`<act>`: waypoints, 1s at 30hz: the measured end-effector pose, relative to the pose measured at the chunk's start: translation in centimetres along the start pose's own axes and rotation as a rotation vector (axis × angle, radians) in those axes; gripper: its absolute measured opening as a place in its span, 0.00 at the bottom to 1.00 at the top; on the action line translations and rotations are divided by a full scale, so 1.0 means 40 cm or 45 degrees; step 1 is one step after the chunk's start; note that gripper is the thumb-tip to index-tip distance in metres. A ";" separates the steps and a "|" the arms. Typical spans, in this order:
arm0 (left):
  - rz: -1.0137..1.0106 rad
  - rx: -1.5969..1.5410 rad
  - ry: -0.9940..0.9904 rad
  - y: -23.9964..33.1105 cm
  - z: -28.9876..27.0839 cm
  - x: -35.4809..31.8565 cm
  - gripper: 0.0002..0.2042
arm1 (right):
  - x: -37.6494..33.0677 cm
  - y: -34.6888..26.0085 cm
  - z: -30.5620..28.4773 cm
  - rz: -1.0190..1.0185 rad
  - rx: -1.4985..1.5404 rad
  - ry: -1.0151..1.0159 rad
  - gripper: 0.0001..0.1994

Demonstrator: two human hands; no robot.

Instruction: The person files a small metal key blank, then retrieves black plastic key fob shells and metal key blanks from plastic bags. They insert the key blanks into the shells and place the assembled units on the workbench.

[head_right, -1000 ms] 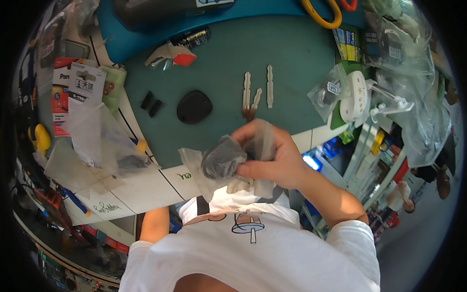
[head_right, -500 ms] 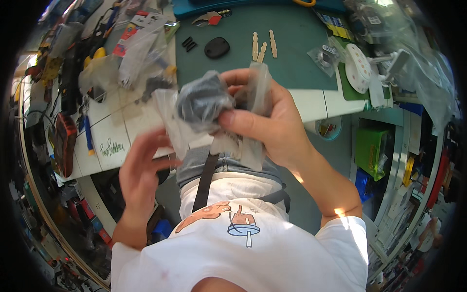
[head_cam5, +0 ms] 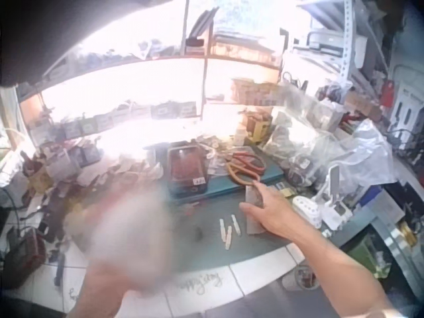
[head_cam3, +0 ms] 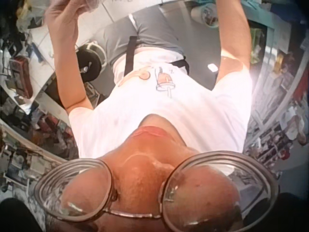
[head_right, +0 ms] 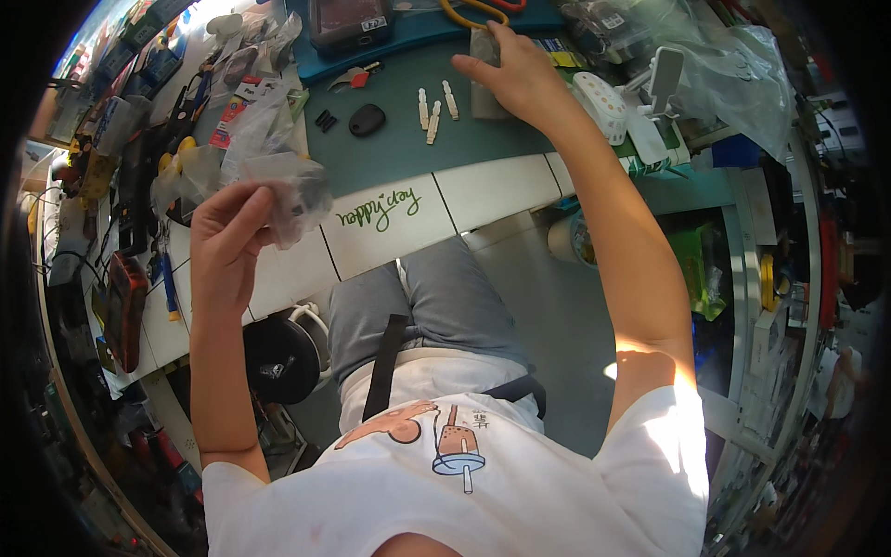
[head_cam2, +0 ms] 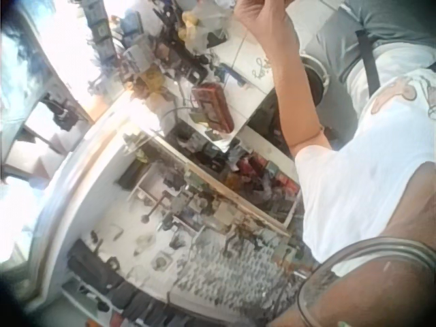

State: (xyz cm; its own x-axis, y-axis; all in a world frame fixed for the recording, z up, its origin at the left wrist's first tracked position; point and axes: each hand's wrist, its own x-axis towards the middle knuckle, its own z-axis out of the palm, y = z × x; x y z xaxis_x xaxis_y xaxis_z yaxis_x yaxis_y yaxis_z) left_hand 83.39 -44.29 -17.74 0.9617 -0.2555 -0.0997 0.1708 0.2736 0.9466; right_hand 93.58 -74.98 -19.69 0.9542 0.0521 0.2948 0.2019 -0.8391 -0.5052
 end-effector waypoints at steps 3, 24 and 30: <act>0.120 0.217 0.125 -0.008 0.019 0.013 0.06 | -0.057 -0.077 -0.013 -0.460 -0.103 0.396 0.15; 0.154 1.153 -0.356 -0.028 0.109 0.055 0.07 | -0.229 -0.253 -0.015 0.456 1.098 -0.837 0.08; -0.415 0.302 -0.447 -0.017 0.070 0.086 0.08 | -0.186 -0.217 -0.001 0.423 1.543 -1.038 0.06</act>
State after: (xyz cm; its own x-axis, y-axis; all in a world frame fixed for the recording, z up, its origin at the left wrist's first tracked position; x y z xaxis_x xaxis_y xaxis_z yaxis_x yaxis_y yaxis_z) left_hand 85.97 -47.95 -17.88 0.7301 -0.5985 -0.3298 0.3560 -0.0788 0.9311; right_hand 84.72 -68.12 -17.47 0.7675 0.5764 -0.2804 -0.3769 0.0519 -0.9248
